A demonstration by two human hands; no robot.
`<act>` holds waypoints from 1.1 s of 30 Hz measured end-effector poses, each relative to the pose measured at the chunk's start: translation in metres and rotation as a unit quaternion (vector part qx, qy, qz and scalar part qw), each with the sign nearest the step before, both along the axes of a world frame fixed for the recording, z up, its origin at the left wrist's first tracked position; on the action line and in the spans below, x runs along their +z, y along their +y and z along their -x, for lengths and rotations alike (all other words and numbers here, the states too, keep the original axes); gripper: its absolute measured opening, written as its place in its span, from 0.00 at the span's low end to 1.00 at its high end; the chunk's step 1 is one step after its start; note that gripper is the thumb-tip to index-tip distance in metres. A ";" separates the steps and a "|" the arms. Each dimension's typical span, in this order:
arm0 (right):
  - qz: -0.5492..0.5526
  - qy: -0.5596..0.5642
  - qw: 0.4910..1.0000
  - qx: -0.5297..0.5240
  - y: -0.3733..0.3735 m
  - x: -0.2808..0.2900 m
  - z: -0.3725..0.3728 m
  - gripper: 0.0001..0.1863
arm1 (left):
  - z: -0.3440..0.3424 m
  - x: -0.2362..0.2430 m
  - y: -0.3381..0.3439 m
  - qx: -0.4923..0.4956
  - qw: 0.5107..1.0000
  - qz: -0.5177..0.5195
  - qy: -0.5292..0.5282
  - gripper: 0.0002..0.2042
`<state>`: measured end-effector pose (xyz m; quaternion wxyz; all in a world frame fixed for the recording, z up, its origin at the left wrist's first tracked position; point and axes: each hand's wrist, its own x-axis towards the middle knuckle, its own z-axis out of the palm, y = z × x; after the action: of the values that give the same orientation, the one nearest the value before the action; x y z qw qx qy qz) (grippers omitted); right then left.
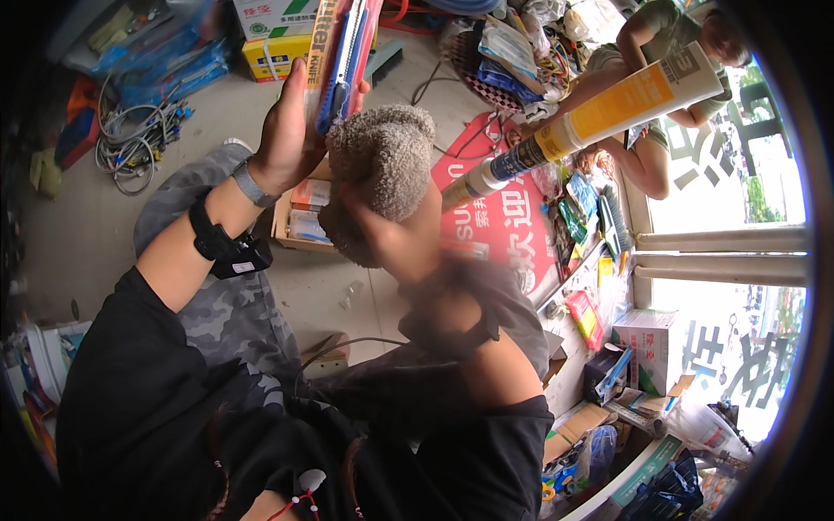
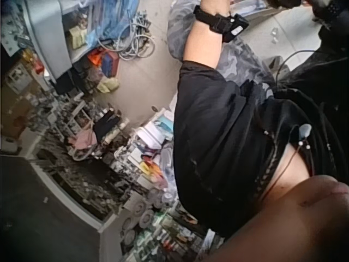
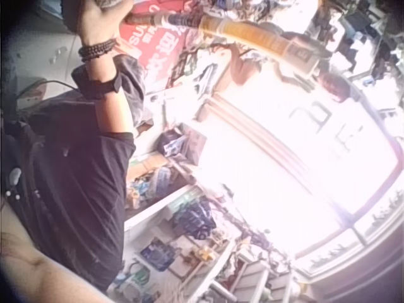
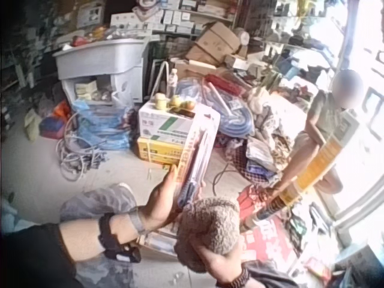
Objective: The person sits on the floor and wipes the packaging of several small items, including utility knives and pliers, using a cloth. They handle each item individually, wiping the plastic and cardboard packaging before placing them back into a cardboard box.
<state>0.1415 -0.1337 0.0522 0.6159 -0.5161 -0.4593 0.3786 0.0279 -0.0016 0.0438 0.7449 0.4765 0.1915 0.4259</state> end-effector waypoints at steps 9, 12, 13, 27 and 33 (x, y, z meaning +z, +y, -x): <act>-0.035 0.081 0.995 -0.054 0.005 0.011 -0.015 0.23 | -0.006 -0.007 -0.012 -0.018 0.999 -0.005 0.035 0.31; -0.035 0.142 0.987 -0.072 0.008 0.014 -0.018 0.21 | -0.017 -0.011 -0.019 0.028 0.998 -0.042 0.036 0.32; -0.032 0.160 0.983 -0.078 0.009 0.014 -0.016 0.20 | -0.018 -0.014 -0.019 0.044 0.996 -0.064 0.036 0.32; 0.171 0.535 0.795 0.227 0.006 0.015 -0.042 0.21 | -0.005 -0.008 0.011 0.059 0.763 -0.625 0.155 0.32; 0.090 0.590 0.779 0.192 -0.002 0.024 -0.028 0.22 | 0.003 0.005 0.009 0.061 0.661 -0.727 0.177 0.34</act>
<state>0.1692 -0.1354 0.0760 0.6314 -0.1458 -0.0590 0.7593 0.0252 0.0070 0.0492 0.0858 0.9201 -0.0222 0.3815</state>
